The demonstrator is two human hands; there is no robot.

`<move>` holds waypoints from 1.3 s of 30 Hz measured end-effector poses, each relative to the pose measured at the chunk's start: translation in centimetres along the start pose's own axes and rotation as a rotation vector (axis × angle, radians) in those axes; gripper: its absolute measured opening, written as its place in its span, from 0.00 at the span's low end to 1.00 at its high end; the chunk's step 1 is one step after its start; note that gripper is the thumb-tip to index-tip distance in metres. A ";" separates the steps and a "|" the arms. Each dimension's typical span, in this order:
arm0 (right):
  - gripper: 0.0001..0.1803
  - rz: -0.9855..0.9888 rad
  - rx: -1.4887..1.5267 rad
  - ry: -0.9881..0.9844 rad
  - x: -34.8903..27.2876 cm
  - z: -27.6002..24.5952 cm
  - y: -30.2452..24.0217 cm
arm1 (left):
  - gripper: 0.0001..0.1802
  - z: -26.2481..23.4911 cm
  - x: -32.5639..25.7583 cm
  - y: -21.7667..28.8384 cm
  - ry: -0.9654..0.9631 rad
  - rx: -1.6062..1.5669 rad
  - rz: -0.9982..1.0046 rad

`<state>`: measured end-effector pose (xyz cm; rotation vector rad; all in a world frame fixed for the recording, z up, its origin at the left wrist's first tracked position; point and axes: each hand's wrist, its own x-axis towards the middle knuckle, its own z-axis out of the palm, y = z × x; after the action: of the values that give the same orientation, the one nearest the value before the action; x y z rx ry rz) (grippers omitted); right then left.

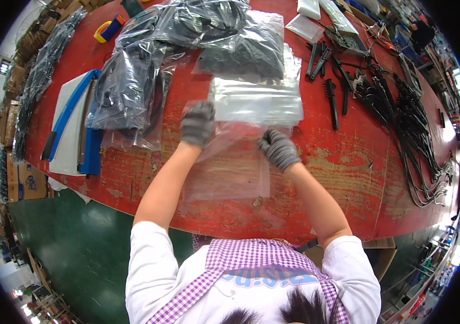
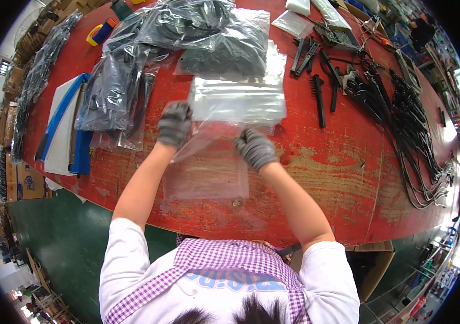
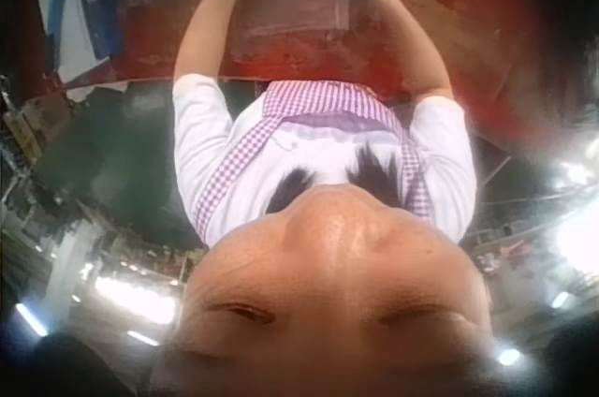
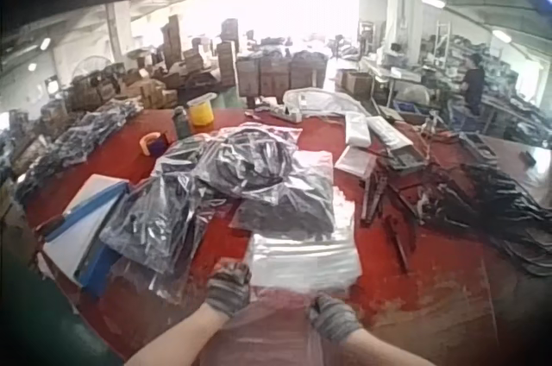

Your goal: The person repeatedly picks up black cables from a pile on a red table, coils them into a circular shape, and places them into clear plastic bags. The person then moves the packaged cables to a pile on the left side of the table. This process is repeated continuously throughout the video.

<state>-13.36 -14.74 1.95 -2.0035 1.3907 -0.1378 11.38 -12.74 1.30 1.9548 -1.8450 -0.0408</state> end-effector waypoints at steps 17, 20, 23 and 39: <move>0.23 -0.263 -0.674 0.559 14.2 -4.0 8.9 | 0.27 12.6 10.7 5.7 0.022 0.187 0.303; 0.26 -0.137 -0.608 0.540 16.2 -4.3 10.2 | 0.36 13.5 13.0 5.8 0.075 0.061 0.354; 0.21 -0.225 -0.435 0.619 13.1 -7.4 9.7 | 0.30 11.7 15.8 5.4 -0.246 0.124 0.059; 0.38 0.624 -0.634 0.339 1.3 -25.6 29.5 | 0.13 7.2 6.0 3.8 -0.130 -0.113 0.166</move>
<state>-47.57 -33.68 3.80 -1.9503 2.4511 0.2930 6.16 -20.65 -2.17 1.7538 -2.0360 -0.2207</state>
